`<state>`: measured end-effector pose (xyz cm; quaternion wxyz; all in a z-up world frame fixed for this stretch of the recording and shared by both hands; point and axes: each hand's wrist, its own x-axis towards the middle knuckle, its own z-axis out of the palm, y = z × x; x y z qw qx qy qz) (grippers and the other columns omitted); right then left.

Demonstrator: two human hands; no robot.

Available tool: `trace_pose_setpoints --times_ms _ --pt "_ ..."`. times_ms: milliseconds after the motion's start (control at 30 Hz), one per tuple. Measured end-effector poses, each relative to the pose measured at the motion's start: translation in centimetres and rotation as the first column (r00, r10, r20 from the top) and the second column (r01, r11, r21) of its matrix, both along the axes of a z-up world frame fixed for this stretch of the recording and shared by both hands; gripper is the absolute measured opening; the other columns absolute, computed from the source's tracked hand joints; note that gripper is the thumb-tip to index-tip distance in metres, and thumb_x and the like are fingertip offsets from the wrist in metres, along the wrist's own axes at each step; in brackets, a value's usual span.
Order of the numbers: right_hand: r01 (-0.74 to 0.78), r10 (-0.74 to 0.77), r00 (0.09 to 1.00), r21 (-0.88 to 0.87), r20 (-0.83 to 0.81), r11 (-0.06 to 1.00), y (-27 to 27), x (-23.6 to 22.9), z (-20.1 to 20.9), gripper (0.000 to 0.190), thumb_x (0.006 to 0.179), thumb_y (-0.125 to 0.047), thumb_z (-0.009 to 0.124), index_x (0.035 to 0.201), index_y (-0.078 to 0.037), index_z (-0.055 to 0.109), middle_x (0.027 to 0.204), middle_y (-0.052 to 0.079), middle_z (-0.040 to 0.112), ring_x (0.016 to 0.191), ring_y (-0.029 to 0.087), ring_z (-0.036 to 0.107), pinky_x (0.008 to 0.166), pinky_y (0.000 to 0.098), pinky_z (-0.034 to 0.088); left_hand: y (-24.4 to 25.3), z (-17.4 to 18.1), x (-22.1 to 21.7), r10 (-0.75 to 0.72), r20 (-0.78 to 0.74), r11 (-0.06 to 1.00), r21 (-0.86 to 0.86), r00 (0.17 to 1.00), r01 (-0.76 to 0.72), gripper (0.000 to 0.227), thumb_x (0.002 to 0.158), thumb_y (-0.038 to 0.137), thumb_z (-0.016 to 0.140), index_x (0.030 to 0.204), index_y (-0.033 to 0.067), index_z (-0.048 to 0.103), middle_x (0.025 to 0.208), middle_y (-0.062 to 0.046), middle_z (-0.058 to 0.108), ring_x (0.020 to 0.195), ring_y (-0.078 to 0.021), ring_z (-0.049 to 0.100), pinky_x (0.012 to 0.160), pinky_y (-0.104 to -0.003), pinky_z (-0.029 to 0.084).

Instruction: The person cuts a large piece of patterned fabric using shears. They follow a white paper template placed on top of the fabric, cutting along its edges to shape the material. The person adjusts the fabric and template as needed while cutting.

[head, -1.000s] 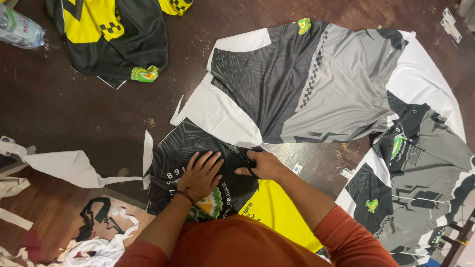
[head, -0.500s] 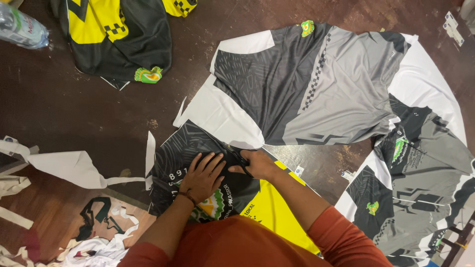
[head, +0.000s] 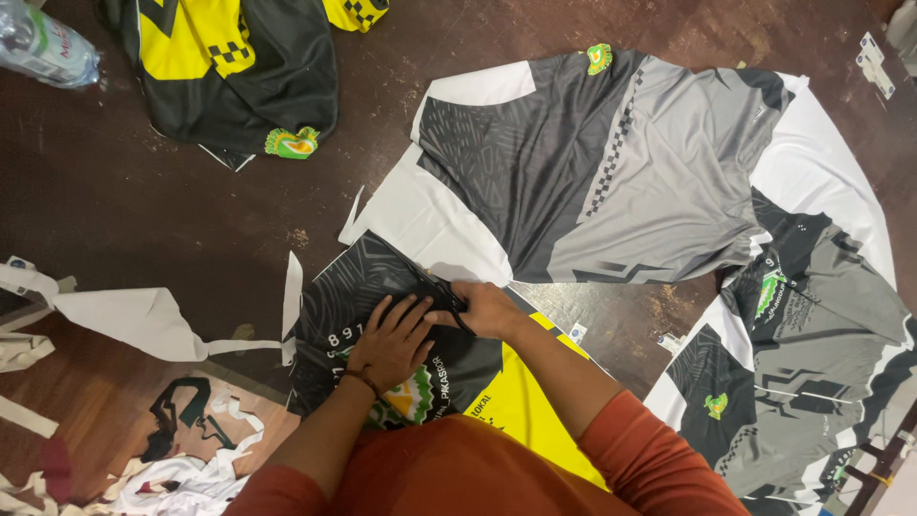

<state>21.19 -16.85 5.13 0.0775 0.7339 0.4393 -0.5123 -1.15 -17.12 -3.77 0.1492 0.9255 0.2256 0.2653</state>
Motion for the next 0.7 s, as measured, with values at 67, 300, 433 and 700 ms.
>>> trace_pose_setpoints --times_ms 67,300,433,700 --pt "0.008 -0.008 1.0 -0.007 -0.024 1.0 0.7 0.0 0.4 0.045 0.074 -0.063 0.072 0.085 -0.02 0.064 0.077 0.012 0.071 0.087 0.036 0.073 0.078 0.0434 0.057 0.0 0.1 -0.1 0.003 -0.01 1.0 -0.014 1.0 -0.003 0.05 0.104 0.039 0.044 0.147 0.0155 0.05 0.152 -0.007 0.049 0.142 -0.0291 0.045 0.119 -0.057 0.031" --pt "0.09 -0.093 0.993 -0.042 -0.076 0.995 1.5 -0.6 1.4 0.041 0.074 -0.059 0.075 0.085 -0.02 0.065 0.065 0.006 0.069 0.055 0.02 0.071 0.068 0.0328 0.059 -0.4 -0.2 -0.2 0.014 -0.044 1.0 -0.017 0.999 -0.015 0.052 0.102 0.04 0.046 0.148 0.0171 0.05 0.15 -0.006 0.049 0.142 -0.0278 0.045 0.12 -0.056 0.03" --pt "0.064 -0.066 0.995 -0.038 -0.071 0.997 1.6 -0.5 2.9 0.035 0.076 -0.055 0.073 0.091 -0.024 0.068 0.065 0.004 0.07 0.054 0.017 0.072 0.068 0.0311 0.061 -1.4 -0.6 -0.5 -0.035 -0.039 0.998 -0.057 0.999 0.033 0.049 0.103 0.038 0.046 0.146 0.0163 0.053 0.142 -0.008 0.053 0.14 -0.0309 0.047 0.119 -0.059 0.031" --pt "0.29 -0.287 0.957 0.201 -0.043 0.936 -12.4 1.1 7.1 0.063 0.082 -0.064 0.071 0.111 -0.008 0.067 0.098 0.024 0.074 0.107 0.047 0.067 0.098 0.0571 0.051 -6.5 -1.2 -4.0 -0.279 -0.397 0.96 -0.154 0.875 0.236 0.06 0.074 0.046 0.085 0.118 0.0152 0.058 0.125 -0.011 0.051 0.119 -0.037 0.052 0.092 -0.059 0.048"
